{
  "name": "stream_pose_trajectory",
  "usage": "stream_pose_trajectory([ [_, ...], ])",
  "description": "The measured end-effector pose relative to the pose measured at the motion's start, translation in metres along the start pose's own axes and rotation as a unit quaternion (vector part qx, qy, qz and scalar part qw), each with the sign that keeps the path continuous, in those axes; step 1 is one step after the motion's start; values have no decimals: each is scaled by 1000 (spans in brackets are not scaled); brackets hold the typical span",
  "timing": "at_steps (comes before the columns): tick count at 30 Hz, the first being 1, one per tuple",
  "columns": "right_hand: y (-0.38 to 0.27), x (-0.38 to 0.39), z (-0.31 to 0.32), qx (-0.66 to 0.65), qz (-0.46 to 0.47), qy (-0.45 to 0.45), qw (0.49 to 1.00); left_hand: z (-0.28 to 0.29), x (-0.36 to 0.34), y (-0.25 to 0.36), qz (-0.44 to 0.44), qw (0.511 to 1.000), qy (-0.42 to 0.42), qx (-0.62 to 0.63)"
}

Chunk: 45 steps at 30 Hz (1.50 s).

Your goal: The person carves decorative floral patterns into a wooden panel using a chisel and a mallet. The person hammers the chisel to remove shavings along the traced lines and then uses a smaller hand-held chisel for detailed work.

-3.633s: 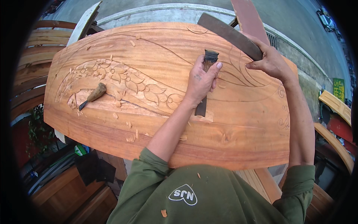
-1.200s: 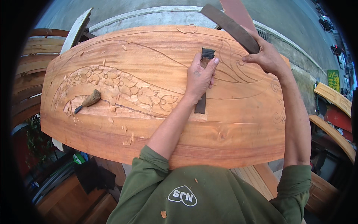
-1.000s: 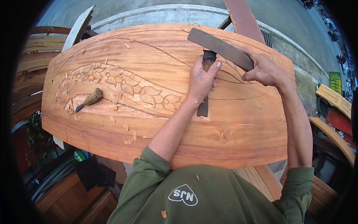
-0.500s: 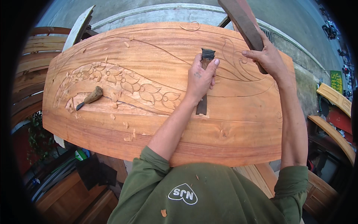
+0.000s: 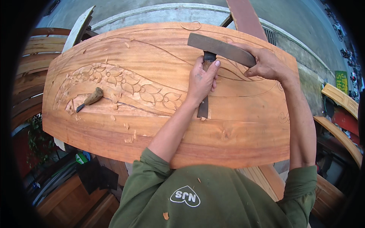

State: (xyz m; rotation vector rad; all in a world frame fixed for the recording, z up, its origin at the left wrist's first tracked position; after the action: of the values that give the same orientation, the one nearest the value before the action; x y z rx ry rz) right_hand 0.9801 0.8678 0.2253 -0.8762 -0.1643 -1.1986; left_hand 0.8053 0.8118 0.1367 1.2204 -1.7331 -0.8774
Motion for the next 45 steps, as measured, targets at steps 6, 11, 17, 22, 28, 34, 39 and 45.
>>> stream_pose_trajectory([
  [6,-17,21,11,-66,-10,99,993,-6,2,4,4,1000,-17,-15],
  [11,-21,68,-3,-113,99,185,971,20,32,61,35,996,-30,83],
  [17,5,108,-46,-389,-6,289,874,75,16,103,-69,996,41,-35],
  [22,-3,119,-34,-403,39,349,846,66,-12,61,-41,998,37,-11],
  [28,-10,128,-15,-348,47,394,849,60,-15,51,-38,999,32,2],
  [34,-28,108,56,-378,84,477,789,47,-11,55,-45,999,-5,8],
  [39,-40,27,39,-311,36,331,890,41,-13,51,-51,998,-31,2],
  [45,-35,-9,58,23,188,254,948,33,-14,37,-8,998,-64,17],
])
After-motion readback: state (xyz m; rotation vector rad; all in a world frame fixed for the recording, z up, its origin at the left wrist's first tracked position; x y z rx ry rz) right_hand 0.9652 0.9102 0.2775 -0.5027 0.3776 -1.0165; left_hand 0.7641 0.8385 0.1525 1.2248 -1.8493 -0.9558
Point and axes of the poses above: each hand's wrist, its own x-axis away from the middle knuckle, its own z-axis out of the back of the hand, y = z × x, the point moved 10 cm from there along -x, towards the middle knuckle, and after that the axes turned 4 degrees about -y, right-handed, at the moved point
